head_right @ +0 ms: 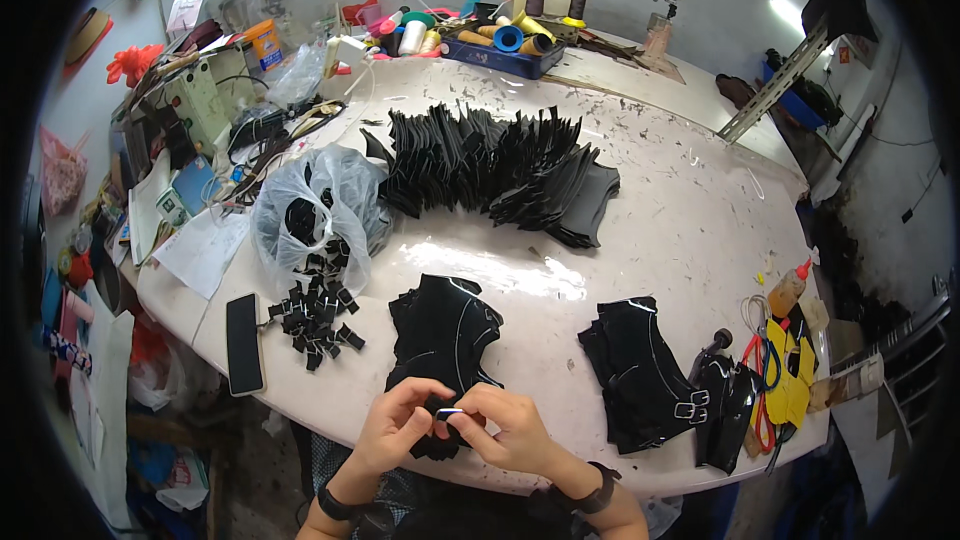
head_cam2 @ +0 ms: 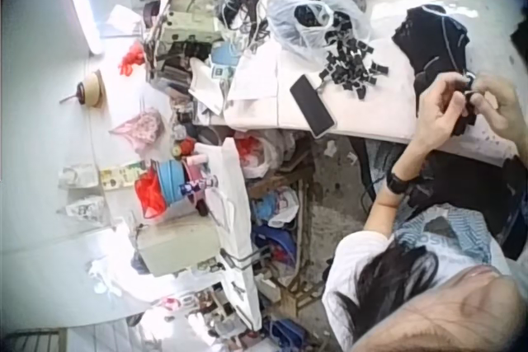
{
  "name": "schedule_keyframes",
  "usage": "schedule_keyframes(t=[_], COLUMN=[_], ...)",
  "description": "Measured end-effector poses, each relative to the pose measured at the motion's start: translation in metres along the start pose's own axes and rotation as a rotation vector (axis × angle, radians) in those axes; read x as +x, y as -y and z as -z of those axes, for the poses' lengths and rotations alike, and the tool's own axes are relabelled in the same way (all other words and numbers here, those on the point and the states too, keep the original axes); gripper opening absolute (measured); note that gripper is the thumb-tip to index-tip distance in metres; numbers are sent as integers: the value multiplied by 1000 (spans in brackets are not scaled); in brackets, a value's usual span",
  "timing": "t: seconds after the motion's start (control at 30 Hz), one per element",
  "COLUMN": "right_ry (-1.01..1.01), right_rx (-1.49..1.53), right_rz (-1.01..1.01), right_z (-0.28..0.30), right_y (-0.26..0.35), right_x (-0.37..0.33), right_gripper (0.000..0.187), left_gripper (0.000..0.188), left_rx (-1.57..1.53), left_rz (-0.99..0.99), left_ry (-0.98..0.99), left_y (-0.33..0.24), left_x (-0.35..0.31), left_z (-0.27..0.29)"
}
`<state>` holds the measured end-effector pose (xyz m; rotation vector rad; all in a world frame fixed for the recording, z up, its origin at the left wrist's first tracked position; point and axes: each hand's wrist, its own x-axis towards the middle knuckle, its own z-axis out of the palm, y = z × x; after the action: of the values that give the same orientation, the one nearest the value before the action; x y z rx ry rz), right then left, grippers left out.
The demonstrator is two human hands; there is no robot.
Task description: Attaching small plastic buckles or clips to black shoe upper components.
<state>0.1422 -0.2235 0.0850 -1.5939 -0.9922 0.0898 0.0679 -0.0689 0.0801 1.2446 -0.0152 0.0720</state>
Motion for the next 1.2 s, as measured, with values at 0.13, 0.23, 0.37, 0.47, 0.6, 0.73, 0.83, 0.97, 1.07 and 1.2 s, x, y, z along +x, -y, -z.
schedule_keyframes(t=[0.13, 0.23, 0.37, 0.47, 0.6, 0.73, 0.83, 0.97, 1.07, 1.2], right_ry=[0, -13, 8, 13, -101, -121, -96, -75, -43, -60], right_rx=[-60, -74, -30, -24, -2, -13, -40, -22, -44, -84], right_rz=[-38, -37, -98, -176, -279, -226, -197, -244, -244, -191], right_z=[-1, -1, -1, 2, 15, 22, 21, 19, 18, 18], right_y=[1, 2, 2, 4, 4, 3, 2, 0, -4, -9], right_x=[-1, -2, 0, 0, 0, 1, 1, 2, 4, 6], right_gripper=[6, 8, 8, 8, 7, 7, 7, 7, 6, 7], left_gripper=[7, 9, 9, 17, 41, 56, 57, 55, 45, 35], left_rx=[482, 429, 438, 504, 1103, 1327, 1310, 1244, 1098, 1167], left_rz=[-217, -298, -149, -130, -295, -270, -297, -242, -197, -586], left_ry=[-204, -163, -114, -151, -309, -291, -341, -302, -321, -322], left_y=[3, 5, 2, 0, 6, 16, 20, 16, 14, 21], left_x=[-2, -2, 1, 4, 11, 15, 17, 17, 17, 15], left_z=[-4, -6, -4, -3, 2, 7, 11, 14, 10, 0])
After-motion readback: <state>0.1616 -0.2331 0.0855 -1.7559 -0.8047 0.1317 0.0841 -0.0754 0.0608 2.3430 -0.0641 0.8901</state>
